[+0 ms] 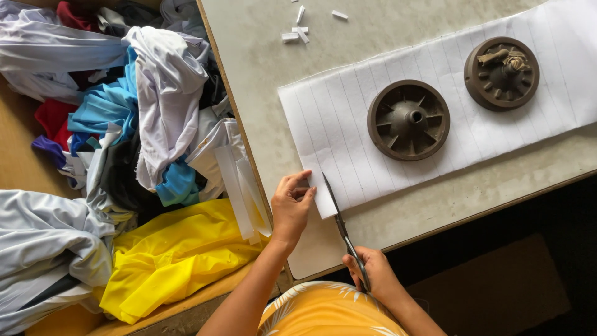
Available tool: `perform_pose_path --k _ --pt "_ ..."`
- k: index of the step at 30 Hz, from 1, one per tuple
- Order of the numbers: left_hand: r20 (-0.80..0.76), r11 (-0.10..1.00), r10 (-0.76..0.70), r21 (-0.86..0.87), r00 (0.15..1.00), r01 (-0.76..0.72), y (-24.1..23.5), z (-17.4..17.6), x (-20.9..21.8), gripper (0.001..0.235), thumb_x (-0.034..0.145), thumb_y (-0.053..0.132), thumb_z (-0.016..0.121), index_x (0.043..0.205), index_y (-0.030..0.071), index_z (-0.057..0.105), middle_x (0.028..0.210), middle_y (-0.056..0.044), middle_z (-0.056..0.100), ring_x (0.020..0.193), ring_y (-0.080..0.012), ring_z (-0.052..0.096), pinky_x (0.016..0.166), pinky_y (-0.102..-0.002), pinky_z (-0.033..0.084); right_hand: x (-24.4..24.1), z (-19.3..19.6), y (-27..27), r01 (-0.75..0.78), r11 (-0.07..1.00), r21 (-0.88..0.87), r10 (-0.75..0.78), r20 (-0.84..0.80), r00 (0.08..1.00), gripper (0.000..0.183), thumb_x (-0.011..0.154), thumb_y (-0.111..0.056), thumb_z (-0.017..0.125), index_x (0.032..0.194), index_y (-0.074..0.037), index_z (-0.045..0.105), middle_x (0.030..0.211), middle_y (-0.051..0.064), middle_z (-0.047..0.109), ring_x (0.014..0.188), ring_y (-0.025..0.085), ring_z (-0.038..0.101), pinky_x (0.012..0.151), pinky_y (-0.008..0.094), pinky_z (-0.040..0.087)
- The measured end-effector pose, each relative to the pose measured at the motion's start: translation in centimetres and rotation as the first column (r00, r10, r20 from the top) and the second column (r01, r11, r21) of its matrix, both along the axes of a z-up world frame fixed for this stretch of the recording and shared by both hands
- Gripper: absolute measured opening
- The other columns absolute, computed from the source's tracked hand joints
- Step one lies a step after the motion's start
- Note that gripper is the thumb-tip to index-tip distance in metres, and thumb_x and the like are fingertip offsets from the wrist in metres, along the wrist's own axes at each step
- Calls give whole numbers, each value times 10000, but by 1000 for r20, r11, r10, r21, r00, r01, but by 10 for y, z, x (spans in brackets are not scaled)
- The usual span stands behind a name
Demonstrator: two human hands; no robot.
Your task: Using scissors to cut long strips of white material into small rectangular pieces on a workbench.
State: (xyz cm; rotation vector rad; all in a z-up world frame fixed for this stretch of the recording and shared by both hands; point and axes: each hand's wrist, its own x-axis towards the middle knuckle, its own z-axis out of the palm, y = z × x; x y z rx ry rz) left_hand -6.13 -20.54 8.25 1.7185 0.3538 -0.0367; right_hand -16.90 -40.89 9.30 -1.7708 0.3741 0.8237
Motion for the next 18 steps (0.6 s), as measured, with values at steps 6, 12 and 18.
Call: perform_pose_path --k 6,12,18 --pt "4 1000 4 -9 1000 -4 0 2 -1 334 891 55 759 1217 123 744 1103 -35 671 849 -152 751 813 -206 624 10 10 5 11 999 31 -11 -1 1000 579 827 -618 652 643 -85 520 413 44 531 394 113 451 445 279 368" --pt "7 999 15 -38 1000 -15 0 4 -1 335 889 42 752 1217 111 745 1104 -38 671 844 -141 740 811 -204 620 20 -1 6 -10 1000 14 10 -20 1000 558 850 -598 646 681 -85 508 425 55 531 372 142 506 430 298 415" --pt "18 999 3 -37 1000 -2 0 4 -2 333 894 52 750 1221 109 740 1106 -40 669 851 -142 731 828 -211 634 30 1 11 -7 1000 -25 6 -32 999 567 827 -620 646 682 -87 519 444 48 530 370 158 538 421 305 440"
